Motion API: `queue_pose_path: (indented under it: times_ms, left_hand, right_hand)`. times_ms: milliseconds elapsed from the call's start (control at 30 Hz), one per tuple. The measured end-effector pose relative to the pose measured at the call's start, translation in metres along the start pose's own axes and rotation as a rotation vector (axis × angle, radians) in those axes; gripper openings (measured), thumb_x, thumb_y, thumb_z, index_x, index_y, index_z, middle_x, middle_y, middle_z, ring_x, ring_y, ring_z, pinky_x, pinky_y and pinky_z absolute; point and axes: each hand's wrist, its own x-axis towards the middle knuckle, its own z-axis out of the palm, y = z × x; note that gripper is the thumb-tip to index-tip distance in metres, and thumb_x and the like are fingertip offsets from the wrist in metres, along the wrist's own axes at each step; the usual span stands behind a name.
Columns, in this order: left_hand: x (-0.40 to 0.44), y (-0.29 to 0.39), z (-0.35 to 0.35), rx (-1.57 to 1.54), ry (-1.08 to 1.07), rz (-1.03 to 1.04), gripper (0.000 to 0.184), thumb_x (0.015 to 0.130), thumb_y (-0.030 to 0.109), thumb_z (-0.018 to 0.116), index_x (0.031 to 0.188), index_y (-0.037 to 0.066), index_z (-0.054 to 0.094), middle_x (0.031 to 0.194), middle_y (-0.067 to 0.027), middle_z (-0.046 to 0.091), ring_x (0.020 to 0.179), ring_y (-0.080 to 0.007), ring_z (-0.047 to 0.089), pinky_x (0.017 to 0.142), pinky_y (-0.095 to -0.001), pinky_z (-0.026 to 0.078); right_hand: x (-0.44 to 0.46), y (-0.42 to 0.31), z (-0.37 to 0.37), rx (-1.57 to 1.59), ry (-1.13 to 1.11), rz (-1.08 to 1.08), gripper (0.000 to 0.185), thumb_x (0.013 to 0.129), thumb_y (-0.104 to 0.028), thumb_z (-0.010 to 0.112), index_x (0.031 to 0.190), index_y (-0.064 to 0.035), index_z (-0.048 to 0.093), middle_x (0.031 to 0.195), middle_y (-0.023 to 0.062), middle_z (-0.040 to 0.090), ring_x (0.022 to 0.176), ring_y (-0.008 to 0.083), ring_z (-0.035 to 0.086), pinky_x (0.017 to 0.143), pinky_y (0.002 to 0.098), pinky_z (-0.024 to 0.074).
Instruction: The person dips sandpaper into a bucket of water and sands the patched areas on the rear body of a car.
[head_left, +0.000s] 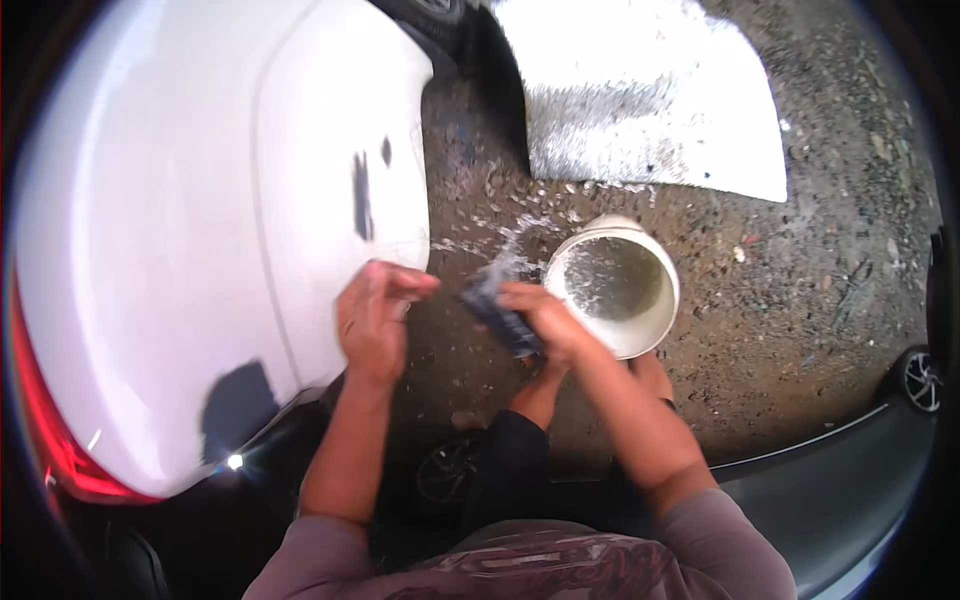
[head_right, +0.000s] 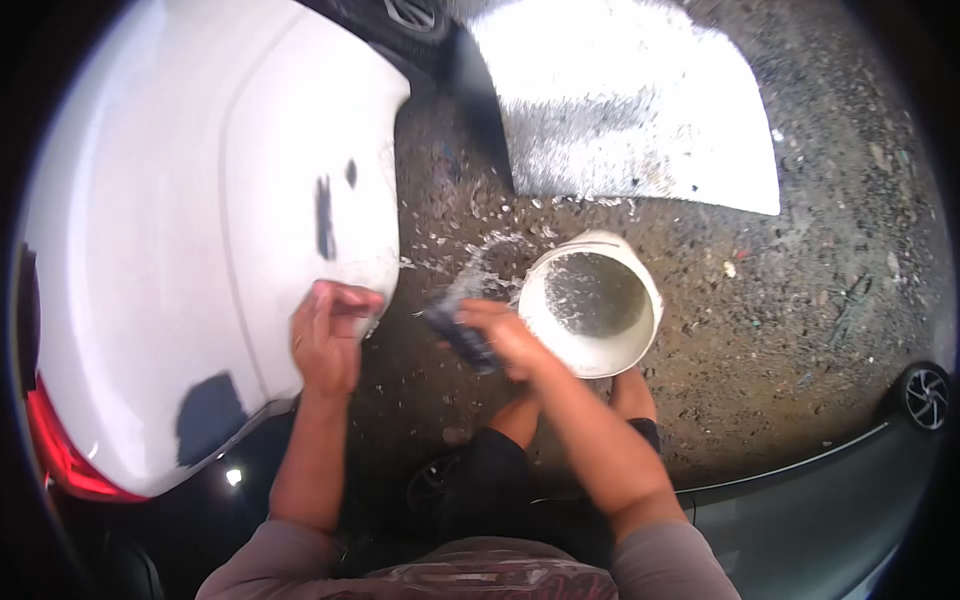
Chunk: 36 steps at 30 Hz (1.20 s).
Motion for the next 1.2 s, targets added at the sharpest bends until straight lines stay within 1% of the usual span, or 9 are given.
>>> queue_pose_path:
  times_ms: [67,200,267,433,567,700,800,1100,1200]
  left_hand:
    - [-0.01,0.073,-0.031,0.914,0.088,0.343,0.038,0.116,0.022,0.049,0.118,-0.007,0.073,0.112,-0.0176,0.076,0.103,-0.0285,0.073,0.095,-0.0363,0.057]
    - [-0.004,0.104,-0.052,1.363,0.051,0.479,0.04,0.111,0.024,0.057,0.137,-0.006,0.065,0.143,-0.0245,0.065,0.14,-0.0396,0.059,0.116,-0.0485,0.047]
    - [0.022,0.097,-0.036,1.736,-0.258,0.351,0.056,0.109,0.031,0.056,0.152,-0.005,0.054,0.158,-0.0243,0.055,0.155,-0.0418,0.042,0.13,-0.0556,0.03]
    - [0.134,0.038,0.004,2.098,-0.218,0.361,0.076,0.107,0.043,0.054,0.166,-0.003,0.037,0.172,-0.0206,0.04,0.166,-0.0397,0.019,0.136,-0.0585,0.007]
    - [0.158,-0.012,0.017,2.584,-0.295,0.266,0.075,0.11,0.041,0.043,0.17,-0.002,0.029,0.178,-0.0184,0.029,0.169,-0.0389,0.006,0.134,-0.0641,-0.003]
    - [0.073,-0.06,0.008,2.73,-0.823,0.189,0.074,0.113,0.043,0.036,0.171,-0.002,0.027,0.18,-0.0172,0.023,0.167,-0.0468,0.011,0.132,-0.0693,0.003]
    - [0.021,-0.104,-0.036,2.87,-0.862,0.435,0.079,0.111,0.052,0.04,0.173,0.004,0.027,0.18,-0.0144,0.026,0.167,-0.0423,0.014,0.132,-0.0677,0.006]
    - [-0.044,-0.058,-0.115,3.029,-1.099,1.177,0.074,0.111,0.044,0.041,0.172,0.003,0.029,0.181,-0.0153,0.022,0.166,-0.0474,0.012,0.132,-0.0684,0.009]
    - [-0.057,-0.039,-0.129,2.91,-1.048,1.151,0.074,0.11,0.04,0.041,0.172,0.003,0.027,0.181,-0.0154,0.024,0.168,-0.0418,0.012,0.134,-0.0629,0.01]
  right_hand:
    - [0.012,-0.005,0.104,-0.467,0.144,-0.243,0.045,0.108,-0.024,0.061,0.145,0.0016,0.065,0.129,0.0171,0.076,0.116,0.0308,0.072,0.104,0.0382,0.0537]
    - [-0.01,-0.066,0.216,-0.813,0.136,-0.429,0.038,0.107,-0.031,0.06,0.127,-0.0003,0.071,0.115,0.0297,0.074,0.114,0.0428,0.071,0.101,0.0487,0.052]
    - [-0.005,-0.068,0.203,-0.999,0.324,-0.47,0.036,0.106,-0.03,0.059,0.121,0.0,0.071,0.112,0.031,0.073,0.109,0.0501,0.069,0.097,0.0531,0.0523]
    - [-0.069,-0.089,0.079,-1.02,0.67,-0.36,0.035,0.102,-0.032,0.061,0.118,-0.0031,0.073,0.118,0.0312,0.072,0.116,0.0523,0.066,0.1,0.0561,0.0514]
    - [-0.129,-0.091,-0.031,-0.661,0.833,-0.299,0.031,0.106,-0.025,0.062,0.127,-0.0036,0.072,0.107,0.0178,0.076,0.102,0.0298,0.071,0.094,0.0425,0.0521]
    - [-0.174,-0.094,-0.083,-0.376,0.887,-0.403,0.031,0.108,-0.018,0.061,0.128,0.0034,0.069,0.112,0.0122,0.074,0.098,0.0209,0.065,0.09,0.0373,0.0509]
    - [-0.187,-0.105,-0.077,-0.334,0.81,-0.422,0.033,0.109,-0.018,0.059,0.133,0.0027,0.068,0.111,0.0109,0.073,0.097,0.0207,0.066,0.089,0.0353,0.0506]
    - [-0.208,-0.072,0.026,-0.352,0.685,-0.579,0.029,0.109,-0.017,0.062,0.132,-0.0027,0.07,0.097,0.0008,0.068,0.086,0.0121,0.058,0.082,0.0299,0.0476]
    - [-0.221,-0.032,0.06,-0.334,0.686,-0.612,0.028,0.109,-0.017,0.061,0.131,-0.0028,0.071,0.098,-0.0002,0.068,0.084,0.0108,0.058,0.08,0.029,0.0473]
